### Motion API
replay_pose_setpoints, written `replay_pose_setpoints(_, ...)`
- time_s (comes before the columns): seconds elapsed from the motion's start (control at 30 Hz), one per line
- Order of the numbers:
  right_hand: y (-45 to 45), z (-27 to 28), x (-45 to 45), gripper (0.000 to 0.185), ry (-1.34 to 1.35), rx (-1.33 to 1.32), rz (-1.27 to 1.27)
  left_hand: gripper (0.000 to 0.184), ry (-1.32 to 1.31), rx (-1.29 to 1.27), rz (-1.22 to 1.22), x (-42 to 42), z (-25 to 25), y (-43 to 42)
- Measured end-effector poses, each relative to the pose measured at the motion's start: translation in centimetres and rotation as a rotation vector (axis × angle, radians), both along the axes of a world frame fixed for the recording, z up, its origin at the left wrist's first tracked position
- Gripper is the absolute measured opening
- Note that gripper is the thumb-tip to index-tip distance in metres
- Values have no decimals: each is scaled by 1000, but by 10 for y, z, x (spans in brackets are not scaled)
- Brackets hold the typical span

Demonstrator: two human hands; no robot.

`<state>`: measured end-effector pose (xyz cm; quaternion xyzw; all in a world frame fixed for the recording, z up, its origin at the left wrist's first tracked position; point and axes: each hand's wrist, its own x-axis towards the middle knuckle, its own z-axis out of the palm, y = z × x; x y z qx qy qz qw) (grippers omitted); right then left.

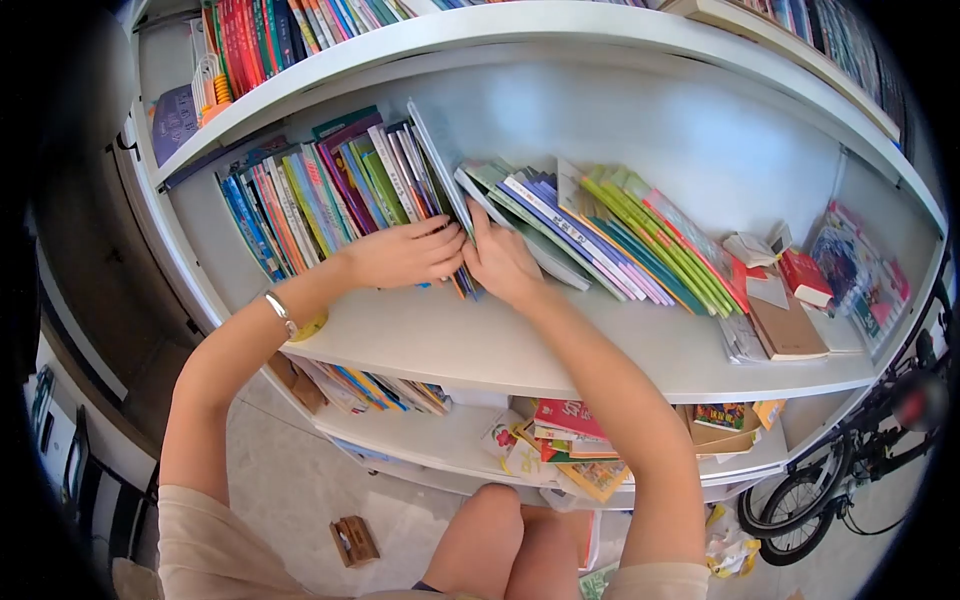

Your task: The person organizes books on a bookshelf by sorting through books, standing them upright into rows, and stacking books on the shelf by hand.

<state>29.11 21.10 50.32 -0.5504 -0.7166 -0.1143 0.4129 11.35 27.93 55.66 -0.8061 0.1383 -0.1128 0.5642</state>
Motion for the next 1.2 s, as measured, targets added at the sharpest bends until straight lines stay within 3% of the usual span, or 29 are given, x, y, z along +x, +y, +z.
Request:
replay_pose_setpoints(0.07, 2, -2, 1, 57, -25, 7, -35, 26, 74, -55, 75, 9, -3, 1)
replay_pose_setpoints(0.2, 4, -4, 3, 55, -52, 48, -60, 18, 122, 72, 131, 16, 1, 2)
replay_pose_setpoints(0.3, 1, -1, 2, 53, -24, 31, -54, 21, 143, 351, -22, 11, 10, -6)
replay_pose_setpoints(0.4, 0, 0, 0, 49, -17, 34, -60, 30, 183, 187, -135, 13, -1, -1)
replay_pose_setpoints(0.5, 3, -1, 2, 46, -22, 89, -55, 36, 178, 239, -169, 23, -9, -1)
replay_pose_setpoints(0.6, 2, -1, 3, 45, -31, 93, -77, 37, 198, 296, -69, 26, -19, -2)
replay_pose_setpoints(0.7, 1, 2, 5, 44, -22, 80, -79, 27, 168, 295, -158, 26, -27, 1)
replay_pose_setpoints(0.83, 3, 1, 11, 44, 7, 98, -55, 36, 158, 566, 148, 25, -31, -14)
replay_pose_setpoints(0.93, 6, -2, 10, 43, 33, 84, -31, 36, 160, 400, 143, 27, -9, -15)
replay_pose_setpoints(1.07, 0, 4, 9, 43, 12, 42, -34, 34, 290, 229, -159, 29, -1, 5)
replay_pose_setpoints(1.2, -1, 4, 9, 42, 7, 66, -25, 34, 313, 47, -89, 26, -8, 4)
